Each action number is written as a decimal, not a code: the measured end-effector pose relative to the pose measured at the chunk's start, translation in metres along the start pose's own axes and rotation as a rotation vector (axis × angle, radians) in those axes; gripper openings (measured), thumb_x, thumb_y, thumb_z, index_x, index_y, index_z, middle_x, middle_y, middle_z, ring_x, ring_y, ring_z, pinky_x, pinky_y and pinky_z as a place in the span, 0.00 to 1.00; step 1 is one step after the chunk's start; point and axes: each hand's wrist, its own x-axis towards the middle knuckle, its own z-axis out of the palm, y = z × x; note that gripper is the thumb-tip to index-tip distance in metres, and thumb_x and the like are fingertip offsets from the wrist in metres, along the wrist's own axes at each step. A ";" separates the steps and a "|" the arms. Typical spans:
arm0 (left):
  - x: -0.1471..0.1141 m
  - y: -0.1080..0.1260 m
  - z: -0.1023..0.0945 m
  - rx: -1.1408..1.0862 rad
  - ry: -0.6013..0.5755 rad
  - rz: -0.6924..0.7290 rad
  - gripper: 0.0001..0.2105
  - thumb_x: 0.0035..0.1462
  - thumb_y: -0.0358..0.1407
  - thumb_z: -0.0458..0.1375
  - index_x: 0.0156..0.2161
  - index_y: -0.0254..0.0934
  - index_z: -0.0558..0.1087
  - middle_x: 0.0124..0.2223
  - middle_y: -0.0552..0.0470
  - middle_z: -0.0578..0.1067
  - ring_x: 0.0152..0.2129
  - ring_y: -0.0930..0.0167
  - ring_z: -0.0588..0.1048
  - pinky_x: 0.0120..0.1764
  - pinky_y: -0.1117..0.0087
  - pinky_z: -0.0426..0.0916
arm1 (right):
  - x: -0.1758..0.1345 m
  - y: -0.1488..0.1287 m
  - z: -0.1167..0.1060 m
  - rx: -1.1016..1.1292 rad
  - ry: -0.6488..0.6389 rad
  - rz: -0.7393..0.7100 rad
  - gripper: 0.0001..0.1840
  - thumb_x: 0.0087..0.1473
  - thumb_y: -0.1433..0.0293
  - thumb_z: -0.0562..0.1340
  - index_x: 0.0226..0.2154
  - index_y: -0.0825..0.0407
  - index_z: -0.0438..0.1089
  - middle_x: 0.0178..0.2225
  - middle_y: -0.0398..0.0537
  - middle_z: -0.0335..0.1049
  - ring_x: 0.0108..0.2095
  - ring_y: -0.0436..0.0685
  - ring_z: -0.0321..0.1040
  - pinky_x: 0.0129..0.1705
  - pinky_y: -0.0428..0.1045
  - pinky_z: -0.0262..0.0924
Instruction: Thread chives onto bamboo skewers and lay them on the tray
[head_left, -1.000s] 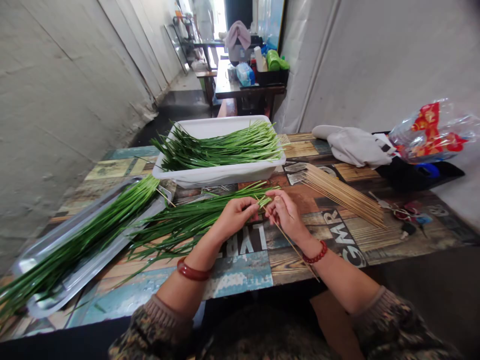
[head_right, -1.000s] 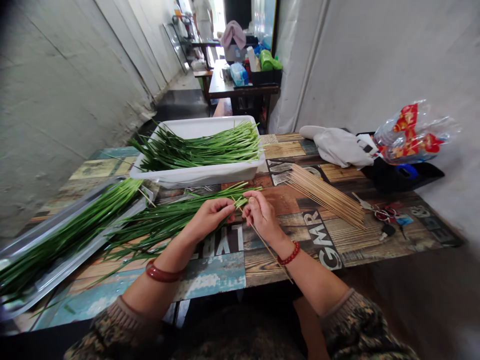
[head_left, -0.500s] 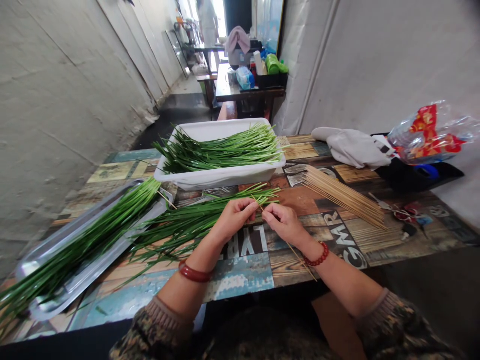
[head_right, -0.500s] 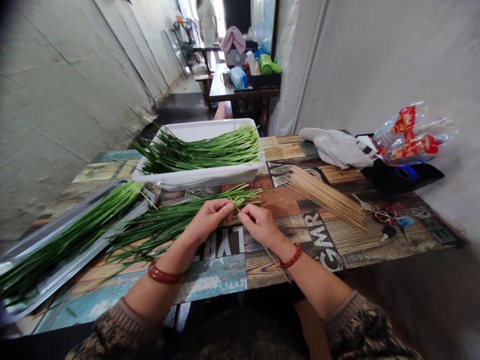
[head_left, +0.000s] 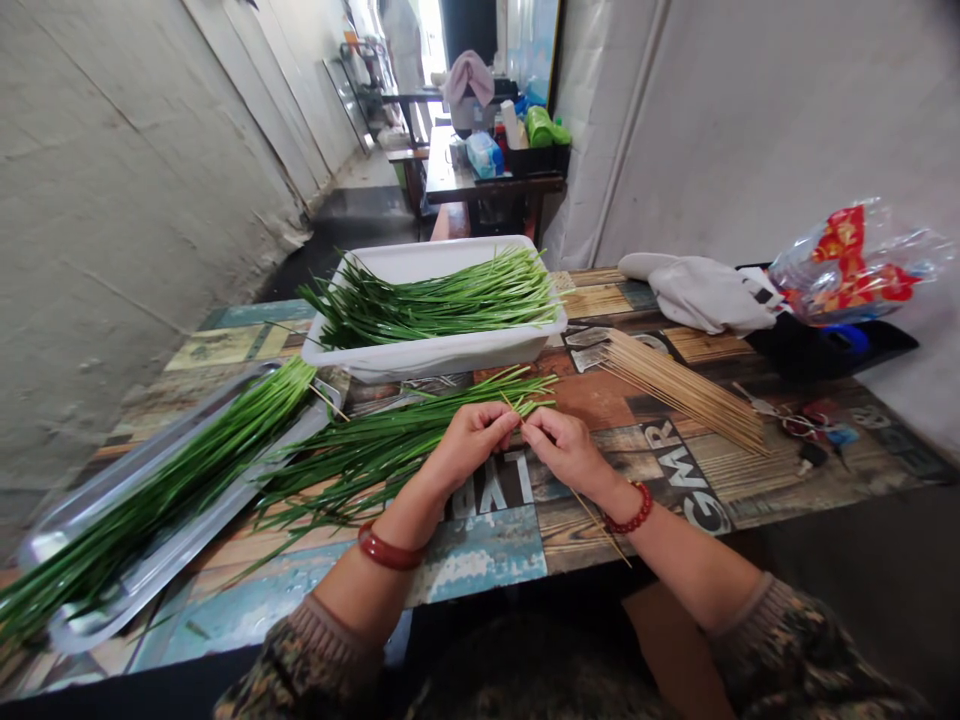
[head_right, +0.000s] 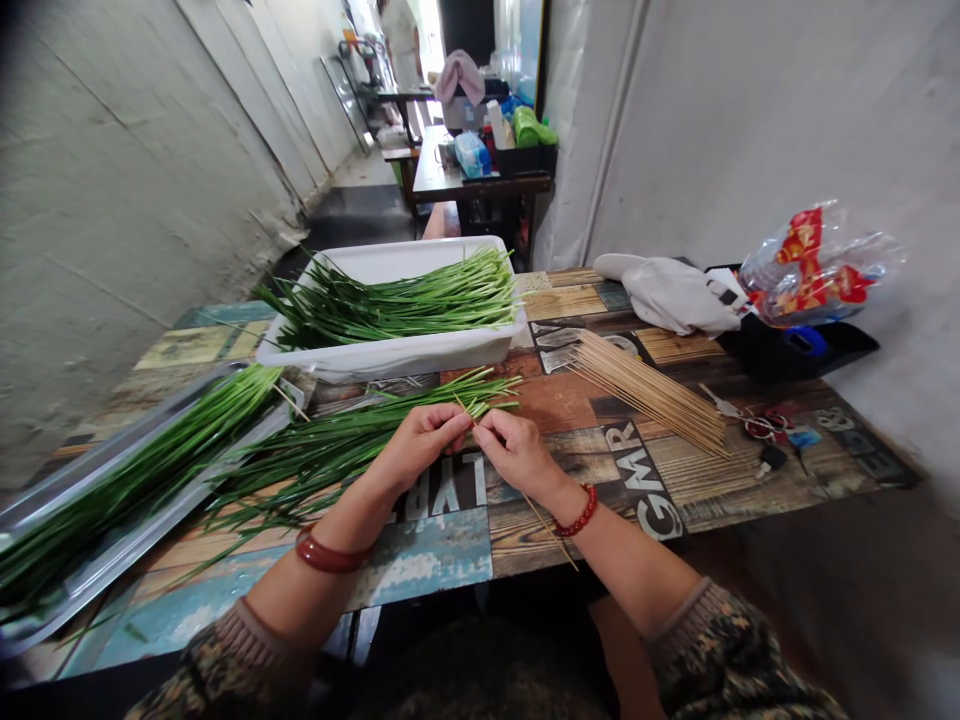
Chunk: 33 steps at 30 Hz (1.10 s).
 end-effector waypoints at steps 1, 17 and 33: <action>0.000 0.000 0.000 0.018 -0.005 0.002 0.19 0.58 0.45 0.54 0.21 0.33 0.65 0.19 0.56 0.65 0.18 0.78 0.61 0.23 0.76 0.57 | 0.000 0.000 0.000 0.015 -0.009 0.011 0.13 0.58 0.66 0.54 0.24 0.51 0.64 0.21 0.41 0.63 0.23 0.49 0.59 0.27 0.45 0.53; 0.002 0.000 -0.013 0.476 0.221 0.226 0.12 0.60 0.36 0.53 0.40 0.33 0.77 0.36 0.45 0.78 0.34 0.69 0.74 0.39 0.69 0.66 | 0.003 0.008 -0.008 0.267 0.000 0.233 0.11 0.54 0.63 0.59 0.25 0.51 0.63 0.18 0.37 0.62 0.14 0.45 0.58 0.16 0.42 0.52; 0.006 -0.015 -0.002 0.948 -0.061 0.328 0.06 0.56 0.31 0.57 0.34 0.34 0.77 0.32 0.46 0.73 0.33 0.67 0.71 0.36 0.68 0.64 | 0.001 0.009 -0.015 0.432 -0.198 0.386 0.14 0.46 0.62 0.66 0.32 0.54 0.68 0.21 0.38 0.65 0.16 0.45 0.60 0.16 0.41 0.54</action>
